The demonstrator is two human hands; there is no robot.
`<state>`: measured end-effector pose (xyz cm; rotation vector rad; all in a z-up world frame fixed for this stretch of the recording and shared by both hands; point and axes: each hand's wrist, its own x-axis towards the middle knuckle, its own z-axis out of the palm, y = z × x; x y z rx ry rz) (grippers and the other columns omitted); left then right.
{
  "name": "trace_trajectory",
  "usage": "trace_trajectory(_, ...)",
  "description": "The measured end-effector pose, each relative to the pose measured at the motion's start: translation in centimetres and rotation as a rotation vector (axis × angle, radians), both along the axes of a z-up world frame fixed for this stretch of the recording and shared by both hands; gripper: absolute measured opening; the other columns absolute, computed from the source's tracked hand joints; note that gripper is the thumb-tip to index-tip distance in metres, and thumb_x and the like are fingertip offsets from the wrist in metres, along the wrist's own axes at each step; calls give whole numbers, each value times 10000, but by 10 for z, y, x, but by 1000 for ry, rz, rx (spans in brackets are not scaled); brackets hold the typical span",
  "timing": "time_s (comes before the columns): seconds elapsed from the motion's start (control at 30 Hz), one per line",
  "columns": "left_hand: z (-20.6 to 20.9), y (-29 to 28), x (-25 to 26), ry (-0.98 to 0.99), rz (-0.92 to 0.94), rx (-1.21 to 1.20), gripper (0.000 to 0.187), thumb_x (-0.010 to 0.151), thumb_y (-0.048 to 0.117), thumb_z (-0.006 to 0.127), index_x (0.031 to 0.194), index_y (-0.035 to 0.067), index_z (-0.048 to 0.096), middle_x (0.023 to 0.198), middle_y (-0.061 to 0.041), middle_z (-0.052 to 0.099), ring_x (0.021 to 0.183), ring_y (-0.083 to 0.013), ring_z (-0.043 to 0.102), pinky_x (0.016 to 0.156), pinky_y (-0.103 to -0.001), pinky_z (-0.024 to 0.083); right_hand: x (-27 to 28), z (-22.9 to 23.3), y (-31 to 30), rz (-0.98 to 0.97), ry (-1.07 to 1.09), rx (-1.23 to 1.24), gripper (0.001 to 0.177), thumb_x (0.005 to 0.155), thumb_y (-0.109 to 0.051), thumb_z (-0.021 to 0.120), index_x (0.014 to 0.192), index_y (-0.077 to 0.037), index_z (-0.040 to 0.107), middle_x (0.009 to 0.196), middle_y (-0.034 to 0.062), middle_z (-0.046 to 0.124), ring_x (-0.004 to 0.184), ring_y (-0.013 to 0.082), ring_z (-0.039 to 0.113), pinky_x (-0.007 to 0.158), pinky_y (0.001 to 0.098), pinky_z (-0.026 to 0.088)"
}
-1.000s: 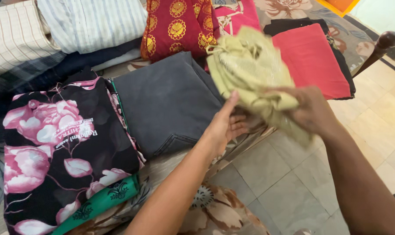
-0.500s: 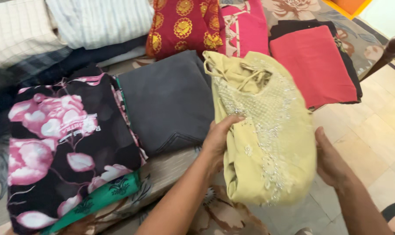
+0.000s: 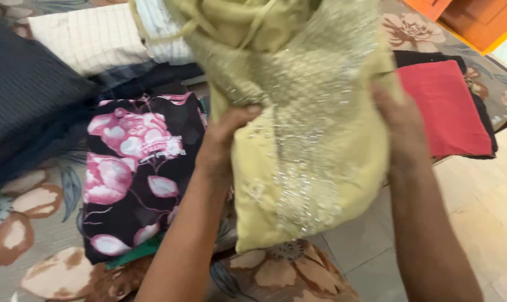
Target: The person folds multiple pieces of clothing including tops and pants on a bed and places them into an open duffel bag.
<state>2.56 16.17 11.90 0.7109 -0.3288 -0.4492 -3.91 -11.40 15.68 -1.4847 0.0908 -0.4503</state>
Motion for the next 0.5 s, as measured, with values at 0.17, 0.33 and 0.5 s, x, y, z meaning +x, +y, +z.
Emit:
trace_trajectory(0.17, -69, 24, 17, 82, 374, 424, 580, 872, 214, 642, 1405, 46, 488, 1180, -128, 686, 1005, -236, 700, 853, -364, 572, 69, -92, 30, 22, 248, -459, 465, 946, -319, 717, 1298, -28, 628, 1110, 93, 719, 933, 172, 667, 820, 315, 530)
trace_trajectory(0.33, -79, 30, -3, -189, 526, 679, 626, 997, 368, 559, 1510, 37, 418, 1420, -206, 609, 1295, -337, 580, 1069, -376, 434, 70, -132, 24, 166, 225, -362, 545, 885, -290, 705, 1332, 2, 594, 1180, 133, 727, 1020, 208, 676, 884, 335, 531)
trace_trajectory(0.5, -35, 55, -14, -492, 601, 1172, 731, 1021, 424, 630, 1456, -121, 408, 1470, -349, 490, 1380, -454, 483, 1128, -447, 380, 63, -79, 34, -148, -27, -945, 607, 1027, -361, 700, 1418, 76, 545, 1300, 246, 645, 1176, 283, 627, 931, 374, 510)
